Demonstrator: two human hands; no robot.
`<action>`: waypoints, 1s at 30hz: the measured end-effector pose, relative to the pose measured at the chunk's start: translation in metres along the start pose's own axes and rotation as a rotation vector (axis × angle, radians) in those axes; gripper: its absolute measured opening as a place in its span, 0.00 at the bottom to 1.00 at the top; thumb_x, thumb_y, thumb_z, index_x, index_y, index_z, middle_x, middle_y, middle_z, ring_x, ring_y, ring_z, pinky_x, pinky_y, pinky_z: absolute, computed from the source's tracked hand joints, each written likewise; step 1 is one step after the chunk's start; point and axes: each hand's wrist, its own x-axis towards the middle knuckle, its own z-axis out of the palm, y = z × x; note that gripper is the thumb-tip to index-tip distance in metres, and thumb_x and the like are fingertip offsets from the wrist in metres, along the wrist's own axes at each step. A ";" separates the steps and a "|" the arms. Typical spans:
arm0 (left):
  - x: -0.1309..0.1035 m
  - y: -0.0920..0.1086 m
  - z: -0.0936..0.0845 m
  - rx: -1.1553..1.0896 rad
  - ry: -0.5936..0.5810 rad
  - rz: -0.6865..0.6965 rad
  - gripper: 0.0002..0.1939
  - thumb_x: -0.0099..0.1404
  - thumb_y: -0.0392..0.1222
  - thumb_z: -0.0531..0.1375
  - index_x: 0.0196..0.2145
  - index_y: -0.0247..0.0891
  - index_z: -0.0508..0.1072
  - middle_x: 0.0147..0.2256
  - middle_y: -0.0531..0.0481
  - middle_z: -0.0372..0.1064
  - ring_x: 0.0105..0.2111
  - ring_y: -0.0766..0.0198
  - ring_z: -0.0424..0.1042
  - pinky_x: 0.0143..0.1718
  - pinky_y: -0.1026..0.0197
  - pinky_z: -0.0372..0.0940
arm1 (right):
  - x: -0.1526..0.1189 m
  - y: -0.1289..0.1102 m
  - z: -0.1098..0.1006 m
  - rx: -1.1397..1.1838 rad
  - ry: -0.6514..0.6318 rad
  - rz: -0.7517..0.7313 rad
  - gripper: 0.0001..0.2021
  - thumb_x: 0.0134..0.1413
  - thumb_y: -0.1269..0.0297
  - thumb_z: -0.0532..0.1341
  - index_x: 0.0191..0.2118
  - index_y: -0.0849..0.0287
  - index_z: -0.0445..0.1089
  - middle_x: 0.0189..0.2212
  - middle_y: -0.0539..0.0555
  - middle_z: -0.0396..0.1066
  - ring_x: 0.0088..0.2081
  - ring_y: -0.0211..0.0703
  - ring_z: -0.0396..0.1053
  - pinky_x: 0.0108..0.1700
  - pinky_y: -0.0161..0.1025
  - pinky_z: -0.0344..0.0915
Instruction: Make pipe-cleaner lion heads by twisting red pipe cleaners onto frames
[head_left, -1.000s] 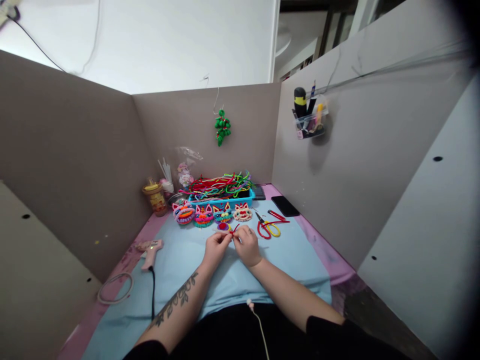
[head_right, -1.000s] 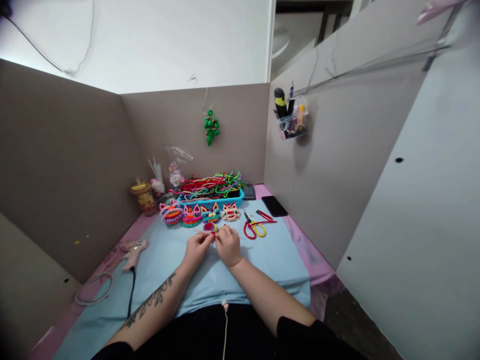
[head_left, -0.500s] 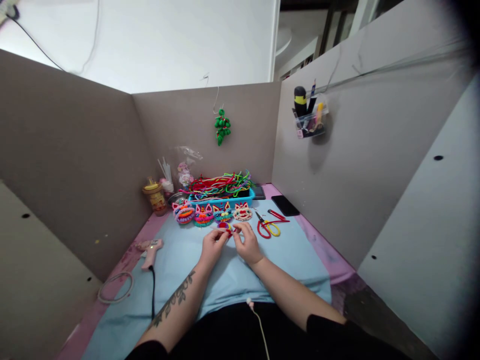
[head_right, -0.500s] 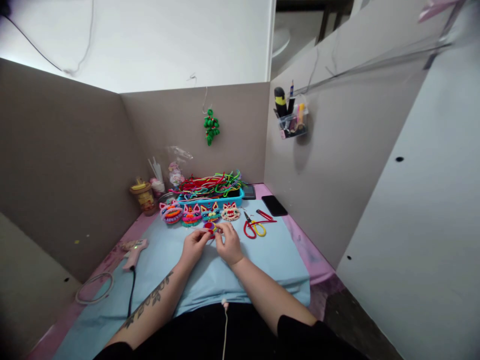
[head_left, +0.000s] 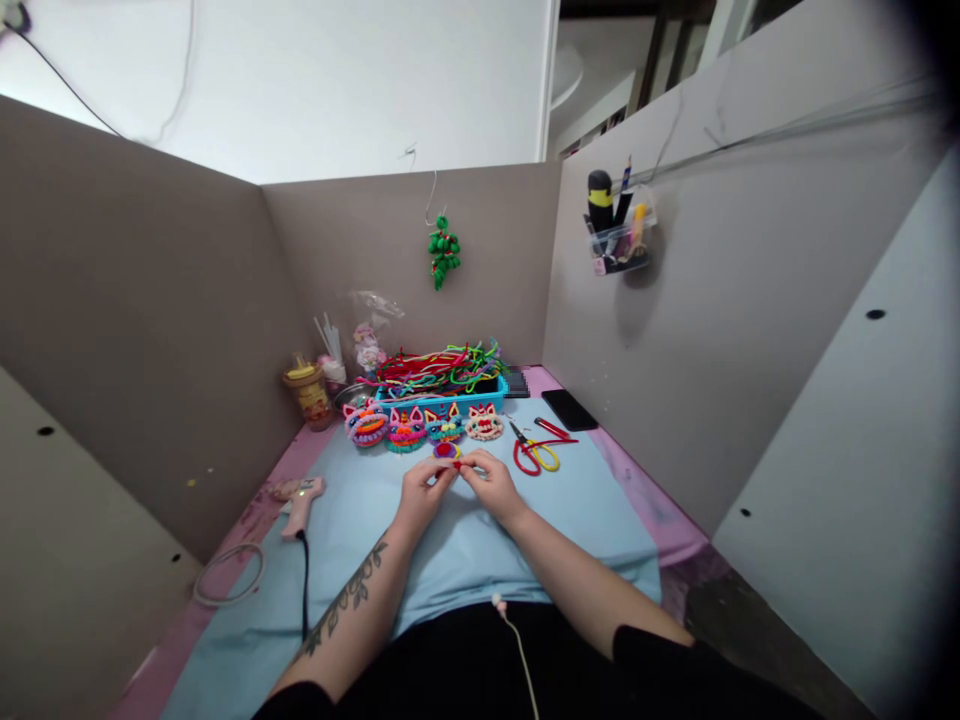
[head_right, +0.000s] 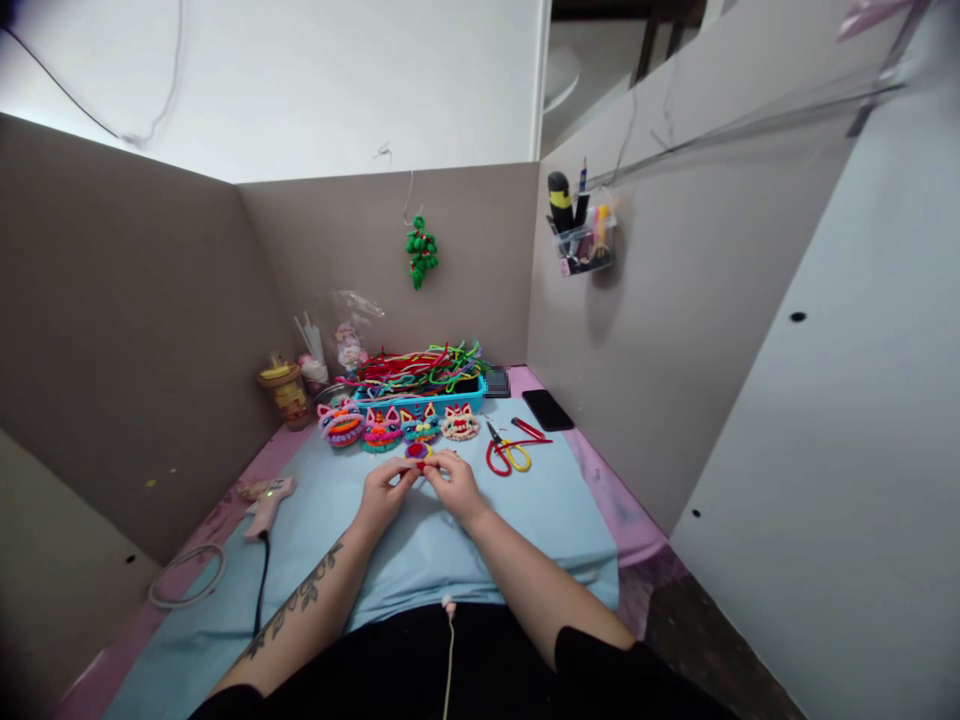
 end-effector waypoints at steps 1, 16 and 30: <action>0.000 0.001 0.000 -0.002 0.005 -0.007 0.08 0.58 0.44 0.59 0.31 0.39 0.77 0.35 0.45 0.75 0.36 0.60 0.72 0.40 0.58 0.65 | 0.000 0.000 0.000 0.003 0.006 0.005 0.06 0.53 0.67 0.58 0.30 0.58 0.72 0.28 0.52 0.70 0.34 0.41 0.68 0.39 0.39 0.65; -0.002 0.005 0.002 -0.014 0.000 -0.100 0.12 0.58 0.45 0.58 0.35 0.36 0.77 0.29 0.46 0.74 0.29 0.62 0.71 0.33 0.61 0.66 | 0.001 -0.002 -0.005 -0.085 0.245 0.050 0.07 0.54 0.64 0.56 0.28 0.59 0.68 0.27 0.51 0.66 0.32 0.40 0.64 0.36 0.37 0.62; -0.002 0.009 0.004 -0.078 -0.014 -0.158 0.12 0.57 0.44 0.60 0.36 0.36 0.77 0.31 0.45 0.75 0.30 0.62 0.72 0.32 0.61 0.66 | 0.000 -0.001 -0.002 -0.191 0.240 0.002 0.04 0.52 0.70 0.56 0.30 0.58 0.66 0.29 0.52 0.64 0.32 0.40 0.64 0.36 0.37 0.63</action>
